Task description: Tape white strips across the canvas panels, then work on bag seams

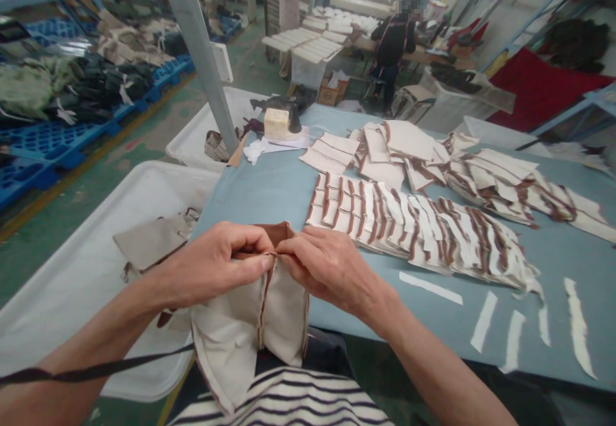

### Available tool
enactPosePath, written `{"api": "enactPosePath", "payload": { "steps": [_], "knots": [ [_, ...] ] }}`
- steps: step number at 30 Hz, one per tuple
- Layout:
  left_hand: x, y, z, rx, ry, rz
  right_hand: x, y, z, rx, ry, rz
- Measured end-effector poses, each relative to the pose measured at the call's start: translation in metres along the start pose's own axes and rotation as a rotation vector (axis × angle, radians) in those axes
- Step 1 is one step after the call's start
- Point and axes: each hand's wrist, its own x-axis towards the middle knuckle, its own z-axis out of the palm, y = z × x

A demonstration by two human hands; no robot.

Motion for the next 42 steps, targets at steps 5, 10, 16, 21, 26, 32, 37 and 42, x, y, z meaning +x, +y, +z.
{"api": "enactPosePath", "payload": {
  "steps": [5,10,16,21,26,32,37,42],
  "knots": [
    [-0.007,0.002,0.003,-0.024,0.045,0.027,-0.001,-0.002,-0.006,0.09,0.03,0.022],
    [-0.013,0.0,0.008,-0.021,0.101,0.056,0.002,-0.009,-0.008,-0.035,0.031,-0.01],
    [-0.013,0.005,0.014,-0.043,0.118,0.043,0.007,-0.014,-0.006,-0.211,0.117,-0.036],
    [-0.015,0.011,0.017,-0.056,0.068,0.034,0.007,-0.015,-0.003,-0.13,0.139,-0.011],
    [-0.021,0.0,0.021,-0.048,0.045,0.058,0.003,-0.014,-0.003,0.161,0.035,0.147],
    [-0.021,-0.007,0.02,0.156,0.102,0.126,0.008,-0.016,-0.011,0.154,-0.228,0.201],
    [-0.018,0.013,0.006,0.412,0.173,0.276,0.02,-0.015,-0.026,0.16,-0.245,0.253],
    [-0.022,0.033,-0.006,0.383,0.212,0.353,0.033,-0.016,-0.048,0.369,-0.164,0.363]
  ]
}}
